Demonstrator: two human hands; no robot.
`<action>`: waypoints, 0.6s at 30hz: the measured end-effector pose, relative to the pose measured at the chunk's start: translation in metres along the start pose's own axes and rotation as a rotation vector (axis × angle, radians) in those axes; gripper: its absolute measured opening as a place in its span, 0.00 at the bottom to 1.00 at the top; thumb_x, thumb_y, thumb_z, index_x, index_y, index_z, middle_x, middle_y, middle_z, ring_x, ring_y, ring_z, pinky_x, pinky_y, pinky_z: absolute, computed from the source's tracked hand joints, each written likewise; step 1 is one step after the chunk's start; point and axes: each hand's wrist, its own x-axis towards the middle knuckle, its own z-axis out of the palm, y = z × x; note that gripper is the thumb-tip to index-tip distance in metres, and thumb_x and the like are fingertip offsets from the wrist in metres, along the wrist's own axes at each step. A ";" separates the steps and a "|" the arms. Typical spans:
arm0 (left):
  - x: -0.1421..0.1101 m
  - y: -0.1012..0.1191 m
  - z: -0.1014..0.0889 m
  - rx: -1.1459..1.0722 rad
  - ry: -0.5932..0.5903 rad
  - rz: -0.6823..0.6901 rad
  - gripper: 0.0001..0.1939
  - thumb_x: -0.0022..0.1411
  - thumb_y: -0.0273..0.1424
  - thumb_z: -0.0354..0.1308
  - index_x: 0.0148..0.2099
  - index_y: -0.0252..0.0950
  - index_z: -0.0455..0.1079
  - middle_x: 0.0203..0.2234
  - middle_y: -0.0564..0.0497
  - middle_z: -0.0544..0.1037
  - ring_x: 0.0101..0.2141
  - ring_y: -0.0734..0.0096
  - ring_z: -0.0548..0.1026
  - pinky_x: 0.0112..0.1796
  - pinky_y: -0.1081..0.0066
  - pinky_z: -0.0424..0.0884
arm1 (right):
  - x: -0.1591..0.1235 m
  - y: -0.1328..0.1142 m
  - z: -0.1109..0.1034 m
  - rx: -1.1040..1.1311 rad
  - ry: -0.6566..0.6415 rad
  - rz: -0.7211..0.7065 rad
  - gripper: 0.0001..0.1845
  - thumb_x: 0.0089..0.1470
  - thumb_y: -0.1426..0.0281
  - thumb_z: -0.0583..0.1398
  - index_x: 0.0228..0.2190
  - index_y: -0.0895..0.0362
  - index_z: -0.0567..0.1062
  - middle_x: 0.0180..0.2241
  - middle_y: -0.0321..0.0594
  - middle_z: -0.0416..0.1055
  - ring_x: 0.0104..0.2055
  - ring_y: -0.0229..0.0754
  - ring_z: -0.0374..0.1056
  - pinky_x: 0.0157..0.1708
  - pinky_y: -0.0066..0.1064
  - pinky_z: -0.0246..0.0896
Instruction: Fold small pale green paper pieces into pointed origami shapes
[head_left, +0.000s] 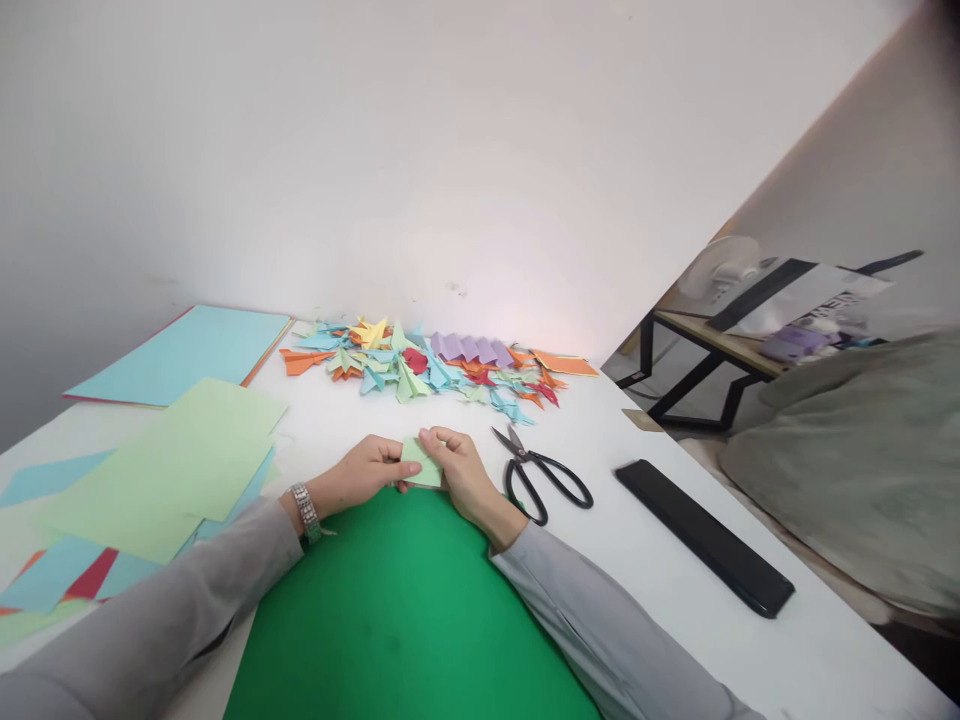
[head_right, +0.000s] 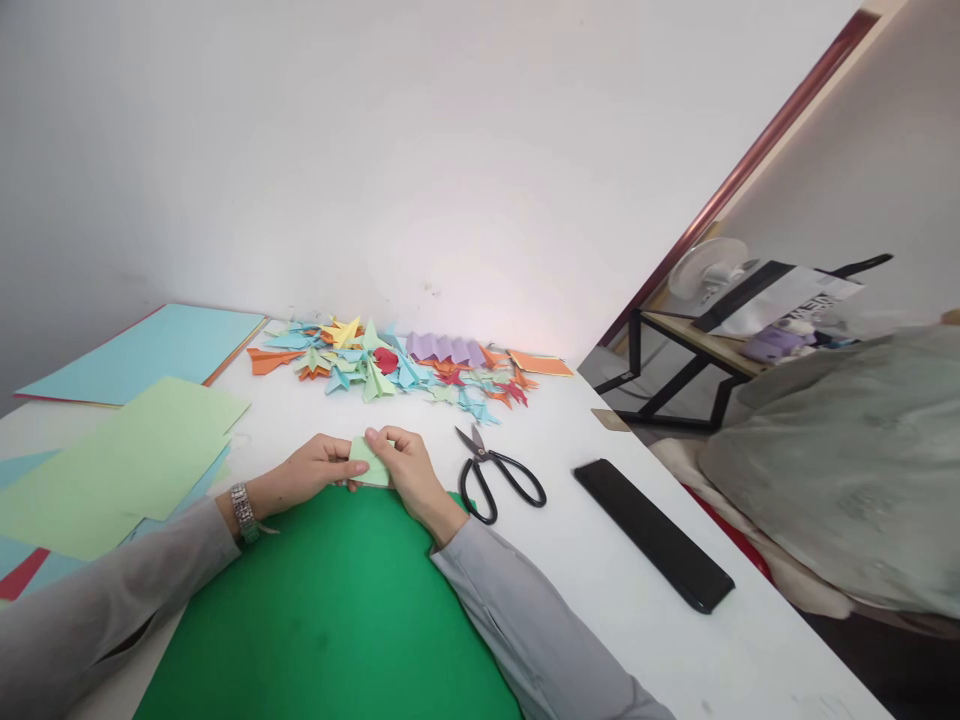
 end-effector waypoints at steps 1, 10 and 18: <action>0.000 0.000 0.000 -0.017 0.004 -0.008 0.17 0.48 0.42 0.60 0.22 0.32 0.69 0.17 0.53 0.73 0.22 0.73 0.69 0.28 0.72 0.65 | 0.000 0.000 0.000 0.010 -0.013 0.002 0.20 0.42 0.54 0.63 0.19 0.56 0.66 0.15 0.31 0.66 0.15 0.35 0.61 0.16 0.28 0.56; -0.002 0.005 0.001 0.111 0.035 0.002 0.19 0.52 0.43 0.56 0.20 0.33 0.67 0.14 0.54 0.70 0.20 0.74 0.67 0.27 0.73 0.64 | 0.004 0.006 -0.003 -0.083 0.067 -0.022 0.19 0.44 0.54 0.63 0.21 0.57 0.67 0.15 0.31 0.67 0.17 0.35 0.62 0.16 0.26 0.53; -0.002 0.004 0.000 -0.020 0.008 0.028 0.16 0.52 0.42 0.56 0.23 0.33 0.68 0.15 0.53 0.70 0.20 0.75 0.68 0.26 0.73 0.63 | 0.009 0.008 -0.005 0.013 0.172 -0.051 0.21 0.43 0.53 0.63 0.19 0.58 0.68 0.14 0.31 0.63 0.15 0.32 0.55 0.14 0.25 0.46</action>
